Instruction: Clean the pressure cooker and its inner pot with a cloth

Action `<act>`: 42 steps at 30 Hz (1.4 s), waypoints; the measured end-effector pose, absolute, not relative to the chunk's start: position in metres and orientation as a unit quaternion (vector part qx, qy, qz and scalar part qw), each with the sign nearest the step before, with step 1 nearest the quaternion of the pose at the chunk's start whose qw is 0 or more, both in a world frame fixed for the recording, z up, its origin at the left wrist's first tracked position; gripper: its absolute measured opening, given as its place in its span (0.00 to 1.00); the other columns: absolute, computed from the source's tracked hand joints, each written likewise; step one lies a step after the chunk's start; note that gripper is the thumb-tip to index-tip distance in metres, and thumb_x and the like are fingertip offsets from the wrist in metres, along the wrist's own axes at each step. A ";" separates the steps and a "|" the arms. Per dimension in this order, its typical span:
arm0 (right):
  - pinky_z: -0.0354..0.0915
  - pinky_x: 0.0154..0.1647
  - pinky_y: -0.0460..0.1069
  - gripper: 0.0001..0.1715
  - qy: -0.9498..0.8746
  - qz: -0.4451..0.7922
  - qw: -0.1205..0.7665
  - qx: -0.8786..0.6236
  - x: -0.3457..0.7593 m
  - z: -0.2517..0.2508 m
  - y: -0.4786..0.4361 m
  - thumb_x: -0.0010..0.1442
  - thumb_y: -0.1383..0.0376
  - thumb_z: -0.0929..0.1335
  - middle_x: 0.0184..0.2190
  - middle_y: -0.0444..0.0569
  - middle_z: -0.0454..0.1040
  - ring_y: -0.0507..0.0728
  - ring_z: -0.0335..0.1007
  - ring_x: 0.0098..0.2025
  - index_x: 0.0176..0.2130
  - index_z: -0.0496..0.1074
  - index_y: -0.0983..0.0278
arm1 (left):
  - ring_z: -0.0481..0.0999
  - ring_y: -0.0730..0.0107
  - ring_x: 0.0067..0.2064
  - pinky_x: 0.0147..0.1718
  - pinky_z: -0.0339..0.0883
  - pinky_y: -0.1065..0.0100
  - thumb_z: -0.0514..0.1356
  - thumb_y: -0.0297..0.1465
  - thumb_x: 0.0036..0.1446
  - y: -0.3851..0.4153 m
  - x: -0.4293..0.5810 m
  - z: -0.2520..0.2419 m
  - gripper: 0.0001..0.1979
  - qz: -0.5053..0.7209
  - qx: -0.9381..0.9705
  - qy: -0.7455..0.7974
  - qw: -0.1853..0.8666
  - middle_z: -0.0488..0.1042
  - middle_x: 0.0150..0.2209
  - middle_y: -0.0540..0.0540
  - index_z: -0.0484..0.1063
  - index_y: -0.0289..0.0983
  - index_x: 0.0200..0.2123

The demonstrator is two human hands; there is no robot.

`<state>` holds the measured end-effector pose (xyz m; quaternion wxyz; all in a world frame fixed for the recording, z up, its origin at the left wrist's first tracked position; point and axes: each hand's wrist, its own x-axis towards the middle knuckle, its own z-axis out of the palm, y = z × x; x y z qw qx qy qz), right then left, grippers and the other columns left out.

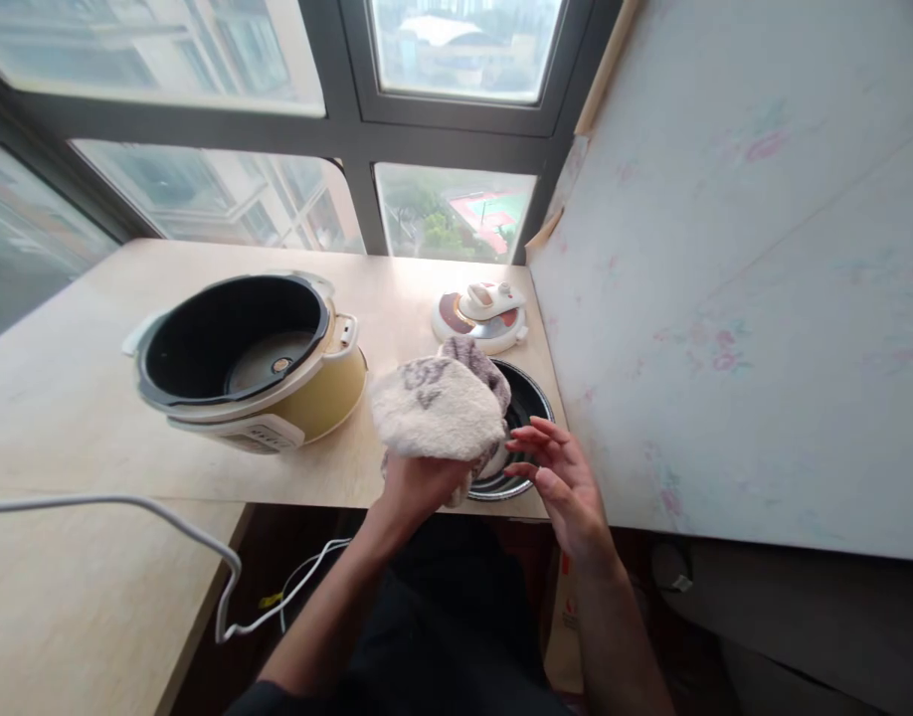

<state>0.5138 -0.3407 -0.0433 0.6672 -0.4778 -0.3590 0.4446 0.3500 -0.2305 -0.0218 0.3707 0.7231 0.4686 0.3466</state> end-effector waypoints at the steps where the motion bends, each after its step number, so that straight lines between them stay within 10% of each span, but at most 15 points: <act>1: 0.75 0.50 0.58 0.36 -0.370 0.452 0.664 -0.467 0.512 -0.044 -0.340 0.61 0.49 0.73 0.60 0.53 0.70 0.64 0.69 0.60 0.64 0.65 0.52 | 0.79 0.48 0.54 0.61 0.69 0.50 0.68 0.35 0.49 -0.231 0.361 -0.020 0.15 0.332 0.751 0.430 0.376 0.83 0.45 0.44 0.81 0.42 0.42; 10: 0.47 0.75 0.63 0.50 -0.358 0.398 0.663 -0.522 0.533 -0.062 -0.339 0.63 0.46 0.72 0.74 0.49 0.52 0.63 0.48 0.75 0.73 0.49 0.50 | 0.77 0.52 0.57 0.64 0.65 0.51 0.59 0.30 0.60 -0.253 0.429 -0.028 0.17 0.332 0.866 0.222 0.301 0.80 0.53 0.43 0.79 0.43 0.51; 20: 0.58 0.70 0.63 0.44 -0.284 0.396 0.679 -0.550 0.538 -0.062 -0.328 0.54 0.55 0.79 0.66 0.52 0.68 0.67 0.64 0.67 0.66 0.66 0.57 | 0.62 0.49 0.70 0.70 0.53 0.48 0.61 0.33 0.60 -0.246 0.406 -0.023 0.30 0.237 0.876 0.167 0.386 0.69 0.65 0.38 0.67 0.39 0.65; 26: 0.60 0.68 0.62 0.31 -0.390 0.411 0.565 -0.600 0.547 -0.064 -0.312 0.56 0.53 0.77 0.58 0.51 0.76 0.66 0.69 0.62 0.56 0.74 0.58 | 0.65 0.50 0.68 0.70 0.53 0.49 0.61 0.36 0.63 -0.223 0.362 -0.024 0.27 0.170 0.861 0.229 0.421 0.72 0.64 0.41 0.68 0.41 0.65; 36: 0.50 0.75 0.63 0.39 -0.569 0.179 0.318 -0.737 0.542 -0.059 -0.282 0.66 0.60 0.65 0.72 0.58 0.56 0.63 0.50 0.74 0.71 0.55 0.64 | 0.71 0.50 0.64 0.64 0.64 0.48 0.63 0.43 0.61 -0.203 0.298 -0.036 0.19 0.345 0.685 0.398 0.503 0.72 0.63 0.37 0.79 0.38 0.50; 42: 0.56 0.72 0.64 0.30 -0.748 0.146 0.142 -0.631 0.535 -0.040 -0.267 0.67 0.67 0.64 0.68 0.60 0.64 0.66 0.57 0.71 0.66 0.65 0.65 | 0.58 0.46 0.72 0.69 0.53 0.44 0.68 0.43 0.53 -0.200 0.293 -0.092 0.39 0.362 0.596 0.482 0.531 0.60 0.70 0.34 0.63 0.38 0.66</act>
